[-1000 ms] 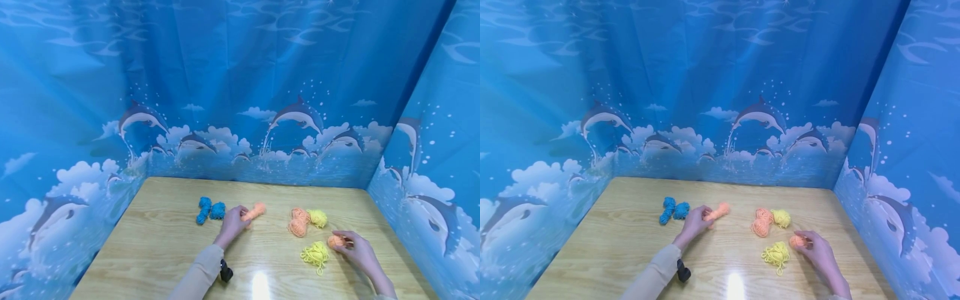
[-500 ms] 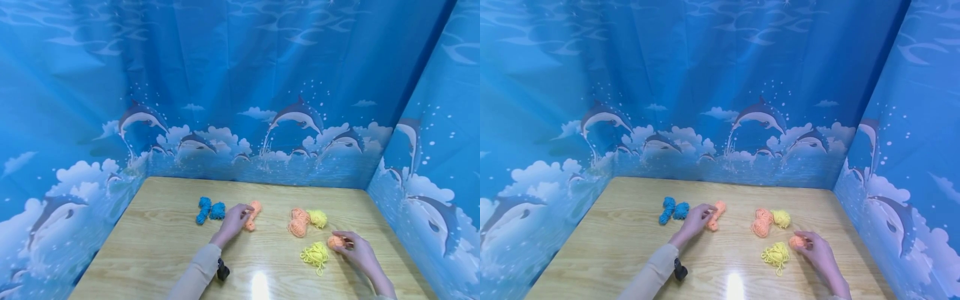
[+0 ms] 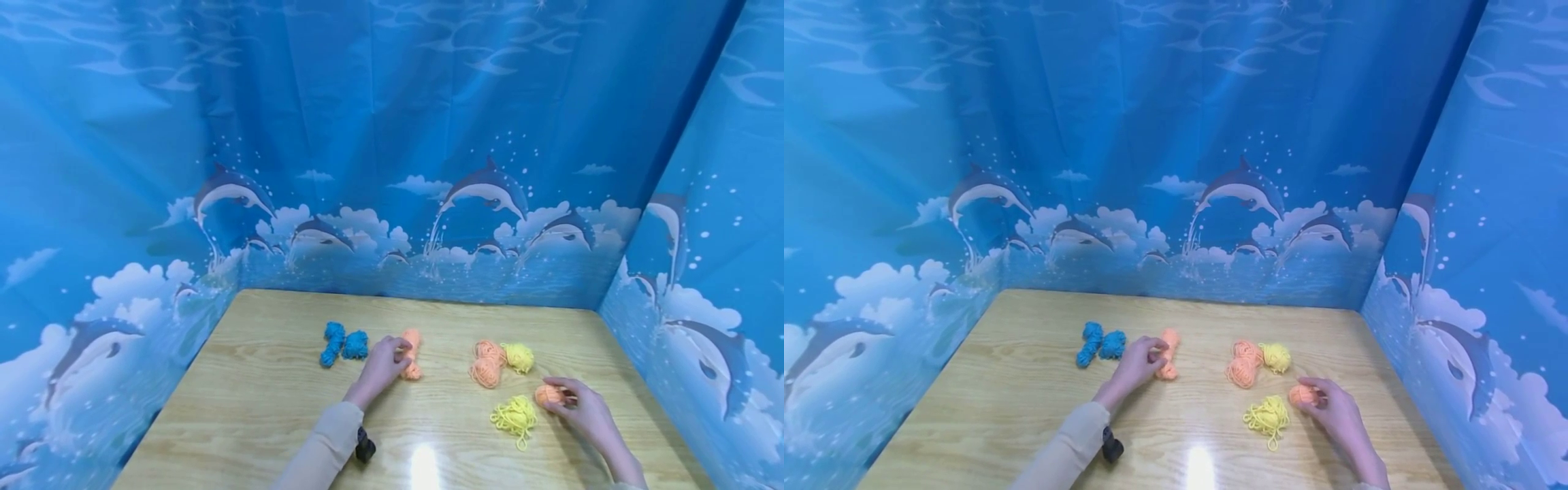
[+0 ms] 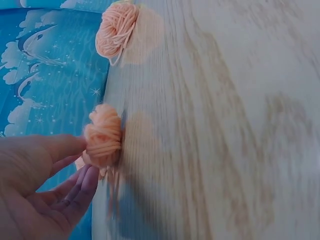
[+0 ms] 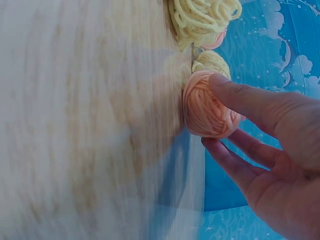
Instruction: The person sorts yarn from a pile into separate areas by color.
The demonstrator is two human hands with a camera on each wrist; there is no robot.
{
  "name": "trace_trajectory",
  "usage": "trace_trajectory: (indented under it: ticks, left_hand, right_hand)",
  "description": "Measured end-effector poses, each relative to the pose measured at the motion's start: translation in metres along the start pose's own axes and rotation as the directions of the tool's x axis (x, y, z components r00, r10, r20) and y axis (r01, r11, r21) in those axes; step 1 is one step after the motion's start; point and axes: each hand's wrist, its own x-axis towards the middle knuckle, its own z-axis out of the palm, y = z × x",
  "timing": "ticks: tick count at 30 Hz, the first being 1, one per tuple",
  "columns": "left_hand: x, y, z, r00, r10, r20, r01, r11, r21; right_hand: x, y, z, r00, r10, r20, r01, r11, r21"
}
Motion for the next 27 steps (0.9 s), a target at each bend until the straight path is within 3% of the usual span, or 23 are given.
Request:
trace_trajectory:
  ticks: [4,10,14,27]
  left_hand:
    - [-0.0006,0.0002,0.0000,0.999,0.035,-0.020,-0.034,0.998,0.053]
    - [0.0006,-0.0010,-0.0001,0.991,0.126,0.040,-0.131,0.977,0.167]
    - [0.0003,-0.0003,-0.0001,0.992,0.108,0.066,-0.118,0.979,0.166]
    - [-0.0008,0.0020,0.0020,0.995,0.094,0.030,-0.098,0.984,0.150]
  right_hand:
    - [-0.0009,0.0019,0.0010,0.999,-0.011,-0.031,0.010,1.000,-0.021]
    - [0.0001,0.0035,0.0020,1.000,0.004,-0.010,-0.004,0.999,-0.032]
    - [0.0005,0.0025,0.0023,1.000,0.003,0.003,-0.003,1.000,-0.019]
    - [0.0013,-0.0028,-0.0007,1.000,0.028,0.003,-0.028,1.000,-0.001]
